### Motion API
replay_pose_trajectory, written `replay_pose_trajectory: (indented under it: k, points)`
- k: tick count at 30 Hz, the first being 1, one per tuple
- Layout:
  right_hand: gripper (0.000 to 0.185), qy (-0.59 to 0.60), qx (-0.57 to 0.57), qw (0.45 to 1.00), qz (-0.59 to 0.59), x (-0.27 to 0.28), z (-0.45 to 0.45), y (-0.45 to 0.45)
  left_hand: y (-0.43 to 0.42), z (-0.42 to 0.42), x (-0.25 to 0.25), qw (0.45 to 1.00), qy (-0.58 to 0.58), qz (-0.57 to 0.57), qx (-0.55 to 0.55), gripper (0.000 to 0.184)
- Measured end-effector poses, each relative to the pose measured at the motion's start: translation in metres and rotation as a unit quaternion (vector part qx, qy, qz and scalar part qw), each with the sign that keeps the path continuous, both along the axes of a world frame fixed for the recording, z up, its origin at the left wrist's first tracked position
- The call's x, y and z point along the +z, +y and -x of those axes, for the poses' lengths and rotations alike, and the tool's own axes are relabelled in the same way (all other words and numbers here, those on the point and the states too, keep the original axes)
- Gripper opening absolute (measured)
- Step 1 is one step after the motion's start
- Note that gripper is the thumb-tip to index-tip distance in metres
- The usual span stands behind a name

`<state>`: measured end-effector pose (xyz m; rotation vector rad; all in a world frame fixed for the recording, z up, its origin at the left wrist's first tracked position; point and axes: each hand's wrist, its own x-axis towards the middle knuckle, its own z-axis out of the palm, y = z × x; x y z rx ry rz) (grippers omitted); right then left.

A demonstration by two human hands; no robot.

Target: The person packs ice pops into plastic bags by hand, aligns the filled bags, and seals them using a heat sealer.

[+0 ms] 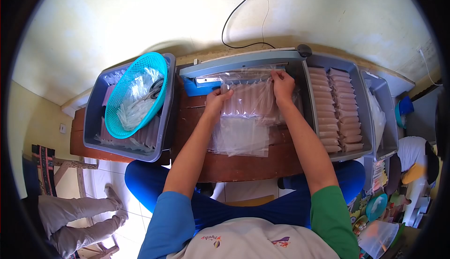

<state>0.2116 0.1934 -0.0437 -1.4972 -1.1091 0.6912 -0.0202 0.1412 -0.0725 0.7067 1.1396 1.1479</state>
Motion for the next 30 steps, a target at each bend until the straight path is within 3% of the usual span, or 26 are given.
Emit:
replay_pose_trajectory:
  k: [2, 5, 12, 14, 18, 24, 26, 30]
  points:
    - [0.013, 0.114, 0.022, 0.993, 0.02, 0.004, 0.0, -0.001, -0.001, -0.001, 0.003, 1.0, -0.018, -0.006, 0.01, 0.033]
    - [0.012, 0.176, 0.032, 0.983, -0.03, -0.007, -0.002, 0.003, -0.002, -0.003, 0.009, 0.998, -0.054, -0.004, 0.021, 0.035]
    - [0.019, 0.136, -0.01, 0.989, -0.049, -0.005, 0.0, 0.006, 0.001, -0.011, 0.024, 0.995, -0.084, 0.023, 0.052, 0.036]
    - [0.03, 0.044, -0.085, 0.994, -0.047, -0.011, -0.001, -0.001, 0.003, -0.012, 0.023, 0.994, -0.088, 0.028, 0.058, 0.035]
    - [0.04, -0.005, -0.13, 0.991, -0.042, -0.013, 0.003, -0.026, 0.001, -0.015, 0.026, 0.993, -0.082, 0.039, 0.072, 0.035]
    - [0.057, 0.011, -0.017, 0.999, 0.028, -0.029, -0.006, -0.049, -0.001, -0.016, 0.029, 0.994, -0.078, 0.037, 0.07, 0.036]
    - [0.064, 0.053, 0.102, 0.99, 0.082, -0.028, -0.014, -0.048, -0.002, -0.015, 0.032, 0.994, -0.075, 0.035, 0.069, 0.036]
    - [0.062, 0.091, 0.172, 0.975, 0.104, -0.014, -0.014, -0.049, -0.001, -0.017, 0.031, 0.995, -0.056, 0.037, 0.071, 0.034]
